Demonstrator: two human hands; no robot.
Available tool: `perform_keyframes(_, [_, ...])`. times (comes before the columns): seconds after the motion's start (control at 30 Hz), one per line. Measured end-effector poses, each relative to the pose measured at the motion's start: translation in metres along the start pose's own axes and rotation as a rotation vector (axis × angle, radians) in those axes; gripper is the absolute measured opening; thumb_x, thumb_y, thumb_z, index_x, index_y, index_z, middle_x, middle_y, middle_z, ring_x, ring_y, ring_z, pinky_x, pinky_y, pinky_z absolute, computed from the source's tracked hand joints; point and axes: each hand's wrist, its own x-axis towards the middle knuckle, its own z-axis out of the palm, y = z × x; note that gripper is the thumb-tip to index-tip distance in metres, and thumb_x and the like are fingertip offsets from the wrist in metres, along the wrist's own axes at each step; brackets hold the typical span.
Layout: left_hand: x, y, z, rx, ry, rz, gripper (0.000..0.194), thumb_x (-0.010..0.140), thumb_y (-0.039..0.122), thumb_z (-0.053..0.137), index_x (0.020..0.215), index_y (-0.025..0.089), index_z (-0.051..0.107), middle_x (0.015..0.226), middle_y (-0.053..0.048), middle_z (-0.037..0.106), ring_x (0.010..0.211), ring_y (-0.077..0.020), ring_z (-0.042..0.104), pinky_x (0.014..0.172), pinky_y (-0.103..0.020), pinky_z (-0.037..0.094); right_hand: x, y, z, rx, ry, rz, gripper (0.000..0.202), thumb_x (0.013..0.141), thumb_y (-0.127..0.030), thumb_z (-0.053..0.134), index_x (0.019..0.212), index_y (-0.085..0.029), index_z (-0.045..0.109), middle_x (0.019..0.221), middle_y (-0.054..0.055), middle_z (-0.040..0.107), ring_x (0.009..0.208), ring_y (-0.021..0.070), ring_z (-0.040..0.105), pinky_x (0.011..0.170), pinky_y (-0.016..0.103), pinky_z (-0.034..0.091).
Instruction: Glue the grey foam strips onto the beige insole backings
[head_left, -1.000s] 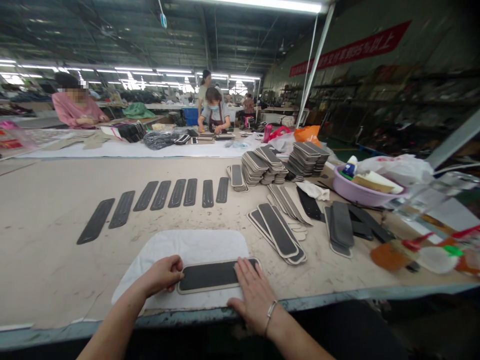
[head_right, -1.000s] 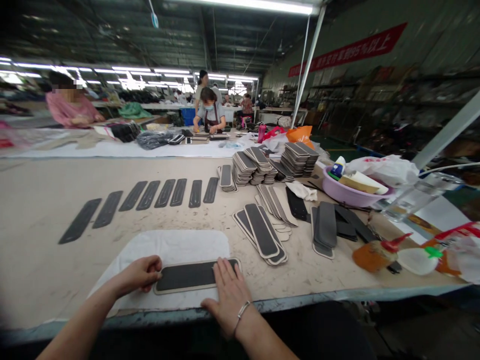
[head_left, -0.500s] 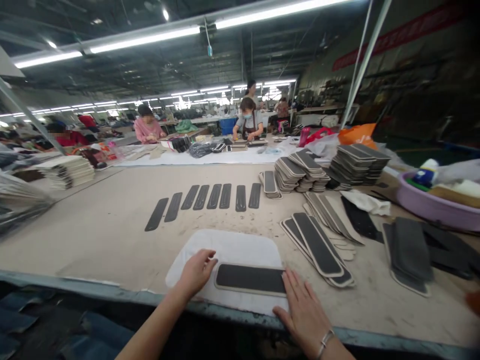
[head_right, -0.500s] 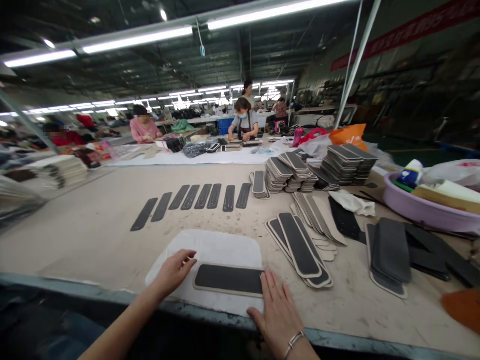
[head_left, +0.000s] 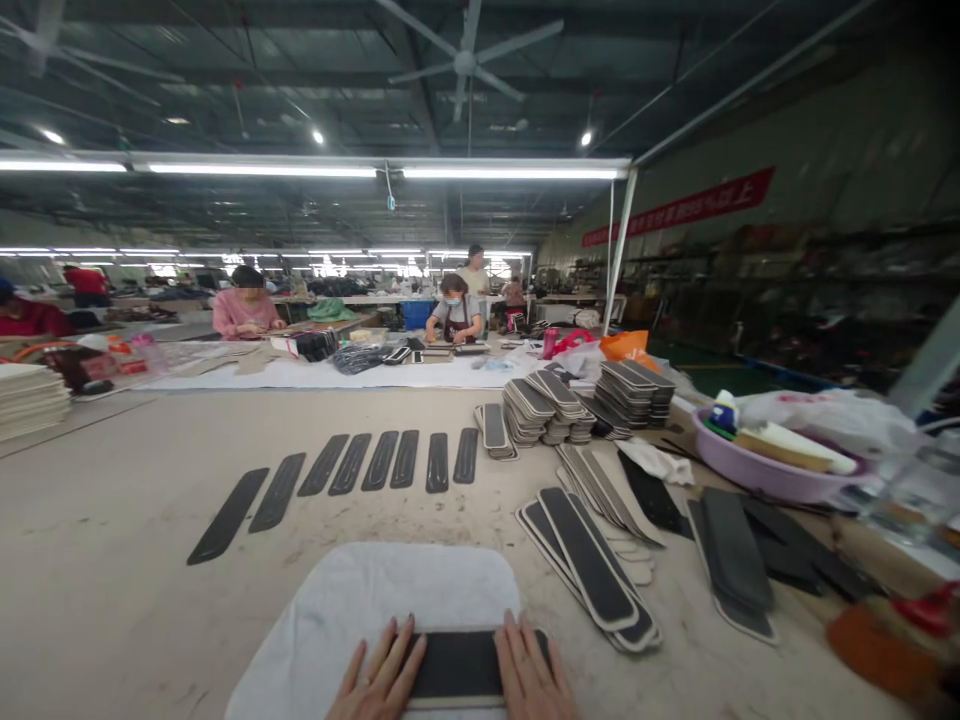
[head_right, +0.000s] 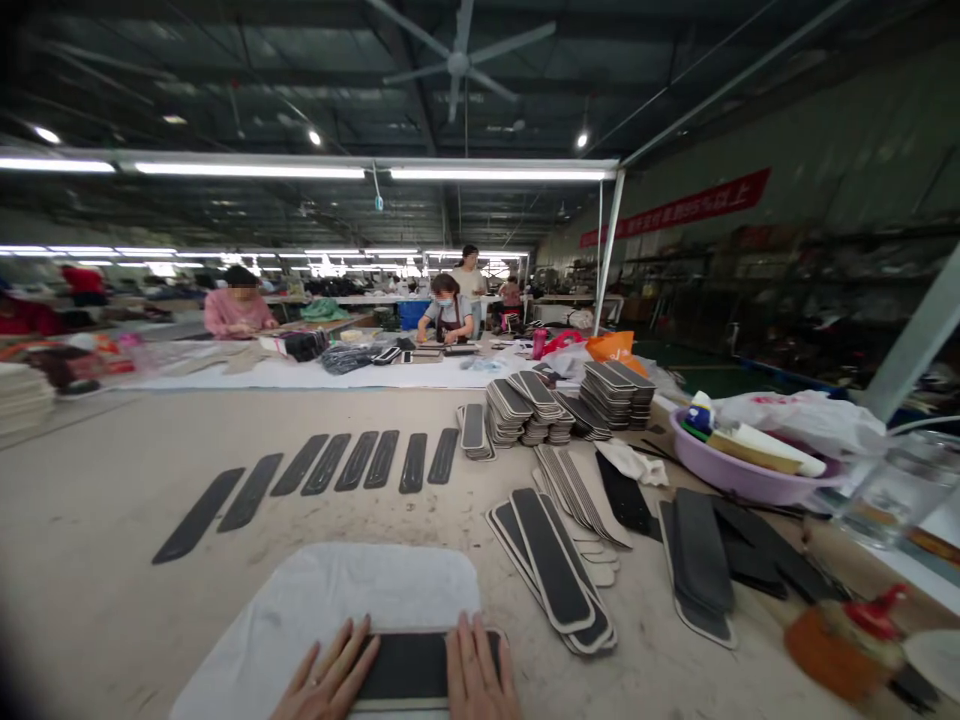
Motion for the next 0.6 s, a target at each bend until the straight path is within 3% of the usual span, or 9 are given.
perform_keyframes(0.1, [0.001, -0.001, 0.008, 0.026, -0.001, -0.013, 0.051, 0.091, 0.029, 0.033, 0.135, 0.037, 0.009, 0.145, 0.001, 0.023, 0.133, -0.0244, 0.03, 0.103, -0.04, 0.034, 0.02, -0.047, 0.025, 0.08, 0.133, -0.137, 0.052, 0.093, -0.021, 0.033, 0.143, -0.022, 0.021, 0.137, 0.007, 0.042, 0.123, 0.0251, 0.044, 0.099, 0.04, 0.041])
perform_keyframes(0.17, [0.002, -0.003, 0.015, 0.044, 0.005, -0.019, 0.053, 0.09, 0.028, 0.034, 0.135, 0.037, 0.01, 0.145, 0.002, 0.025, 0.133, -0.0237, 0.032, 0.103, -0.04, 0.034, 0.032, -0.072, 0.046, 0.086, 0.24, -0.227, 0.049, 0.093, -0.022, 0.034, 0.142, -0.017, 0.027, 0.127, 0.01, 0.053, 0.114, 0.0241, 0.054, 0.096, 0.037, 0.044])
perform_keyframes(0.23, [0.002, -0.005, 0.02, 0.051, 0.022, -0.022, 0.053, 0.089, 0.028, 0.036, 0.135, 0.038, 0.011, 0.145, 0.003, 0.027, 0.132, -0.0225, 0.033, 0.103, -0.038, 0.032, 0.037, -0.081, 0.059, 0.073, 0.311, -0.297, 0.046, 0.094, -0.023, 0.034, 0.138, -0.013, 0.036, 0.119, 0.012, 0.06, 0.107, 0.0238, 0.059, 0.091, 0.035, 0.047])
perform_keyframes(0.33, [0.002, -0.007, 0.023, 0.042, 0.027, -0.024, 0.054, 0.089, 0.029, 0.036, 0.136, 0.037, 0.012, 0.145, 0.003, 0.028, 0.132, -0.0217, 0.034, 0.104, -0.035, 0.031, 0.03, -0.054, 0.051, 0.047, 0.282, -0.355, 0.044, 0.094, -0.021, 0.032, 0.136, -0.012, 0.039, 0.122, 0.013, 0.057, 0.111, 0.0242, 0.057, 0.087, 0.034, 0.048])
perform_keyframes(0.43, [0.002, -0.004, 0.015, 0.018, -0.018, -0.036, 0.053, 0.089, 0.032, 0.035, 0.136, 0.037, 0.011, 0.146, 0.004, 0.023, 0.134, -0.0228, 0.031, 0.104, -0.038, 0.031, 0.013, 0.001, 0.023, 0.047, 0.072, -0.403, 0.05, 0.094, -0.019, 0.032, 0.143, -0.014, 0.025, 0.135, 0.011, 0.044, 0.121, 0.0225, 0.048, 0.091, 0.032, 0.046])
perform_keyframes(0.53, [0.002, 0.003, -0.001, -0.032, -0.107, -0.064, 0.052, 0.089, 0.039, 0.034, 0.136, 0.035, 0.011, 0.146, 0.002, 0.019, 0.135, -0.0255, 0.025, 0.106, -0.046, 0.03, -0.004, 0.048, 0.002, 0.082, -0.091, -0.291, 0.059, 0.093, -0.031, 0.038, 0.145, -0.017, 0.015, 0.141, 0.01, 0.035, 0.125, 0.0255, 0.042, 0.095, 0.035, 0.043])
perform_keyframes(0.6, [0.003, 0.007, -0.014, -0.071, -0.162, -0.072, 0.055, 0.088, 0.047, 0.034, 0.137, 0.032, 0.013, 0.146, 0.0, 0.016, 0.136, -0.0273, 0.022, 0.107, -0.05, 0.027, -0.011, 0.063, -0.005, 0.1, -0.174, -0.203, 0.069, 0.088, -0.045, 0.044, 0.145, -0.017, 0.016, 0.142, 0.012, 0.032, 0.126, 0.0296, 0.04, 0.096, 0.04, 0.042])
